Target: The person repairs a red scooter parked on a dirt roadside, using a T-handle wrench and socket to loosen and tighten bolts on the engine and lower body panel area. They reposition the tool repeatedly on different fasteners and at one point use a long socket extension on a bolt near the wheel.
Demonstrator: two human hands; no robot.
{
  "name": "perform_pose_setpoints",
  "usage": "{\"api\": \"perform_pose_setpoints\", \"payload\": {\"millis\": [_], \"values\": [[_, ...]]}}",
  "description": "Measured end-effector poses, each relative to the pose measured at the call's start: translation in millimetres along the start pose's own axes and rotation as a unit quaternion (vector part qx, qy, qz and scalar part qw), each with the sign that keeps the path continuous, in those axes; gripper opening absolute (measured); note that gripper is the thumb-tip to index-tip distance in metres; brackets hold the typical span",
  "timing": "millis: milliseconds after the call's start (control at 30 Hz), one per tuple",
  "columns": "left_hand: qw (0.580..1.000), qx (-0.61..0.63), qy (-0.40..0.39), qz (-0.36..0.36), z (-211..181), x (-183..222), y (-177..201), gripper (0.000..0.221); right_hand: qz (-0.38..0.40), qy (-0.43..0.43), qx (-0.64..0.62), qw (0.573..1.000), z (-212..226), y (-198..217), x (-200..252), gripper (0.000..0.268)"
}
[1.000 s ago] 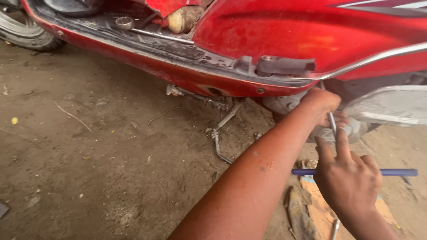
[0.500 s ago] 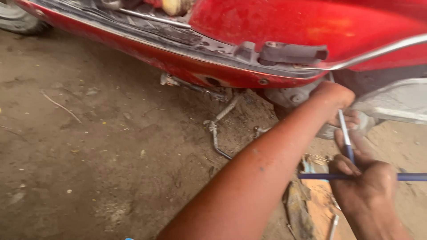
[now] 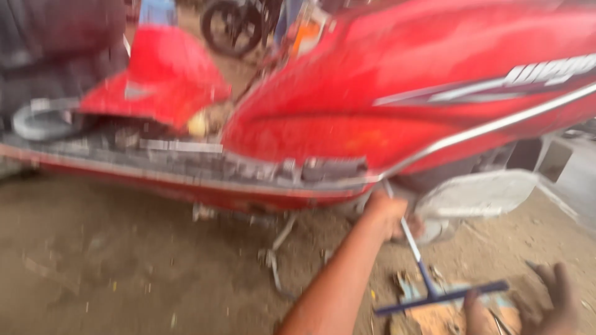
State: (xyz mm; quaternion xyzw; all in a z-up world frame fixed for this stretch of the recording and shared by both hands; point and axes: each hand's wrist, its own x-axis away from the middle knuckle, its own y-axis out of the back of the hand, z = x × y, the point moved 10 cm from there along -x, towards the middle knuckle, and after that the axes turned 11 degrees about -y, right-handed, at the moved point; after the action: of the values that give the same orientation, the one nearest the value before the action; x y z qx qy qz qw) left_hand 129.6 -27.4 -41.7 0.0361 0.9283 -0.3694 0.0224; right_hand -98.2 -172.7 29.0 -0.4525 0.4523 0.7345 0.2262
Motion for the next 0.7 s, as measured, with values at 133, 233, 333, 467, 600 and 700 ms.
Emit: {"api": "perform_pose_setpoints", "payload": {"millis": [133,233,333,467,600,700], "values": [[1.000,-0.019,0.019,0.003,9,3,7,0.046,-0.043,0.086,0.062,0.993,13,-53,16,0.066],[0.998,-0.058,-0.001,0.000,23,-8,13,0.030,-0.055,0.227,0.220,0.947,14,-114,30,0.058],[0.997,-0.075,-0.008,0.015,26,-19,24,0.024,-0.121,0.291,0.241,0.918,18,-135,31,0.058],[0.992,-0.115,0.031,0.048,-4,15,4,0.029,-0.140,0.294,0.251,0.912,-6,-147,20,0.058],[0.989,-0.143,0.019,0.020,-30,23,0,0.019,-0.138,0.263,0.284,0.912,-22,-120,18,0.058],[0.992,-0.125,0.005,0.015,-19,13,5,0.033,-0.059,0.294,0.235,0.925,18,-85,29,0.055]]}}
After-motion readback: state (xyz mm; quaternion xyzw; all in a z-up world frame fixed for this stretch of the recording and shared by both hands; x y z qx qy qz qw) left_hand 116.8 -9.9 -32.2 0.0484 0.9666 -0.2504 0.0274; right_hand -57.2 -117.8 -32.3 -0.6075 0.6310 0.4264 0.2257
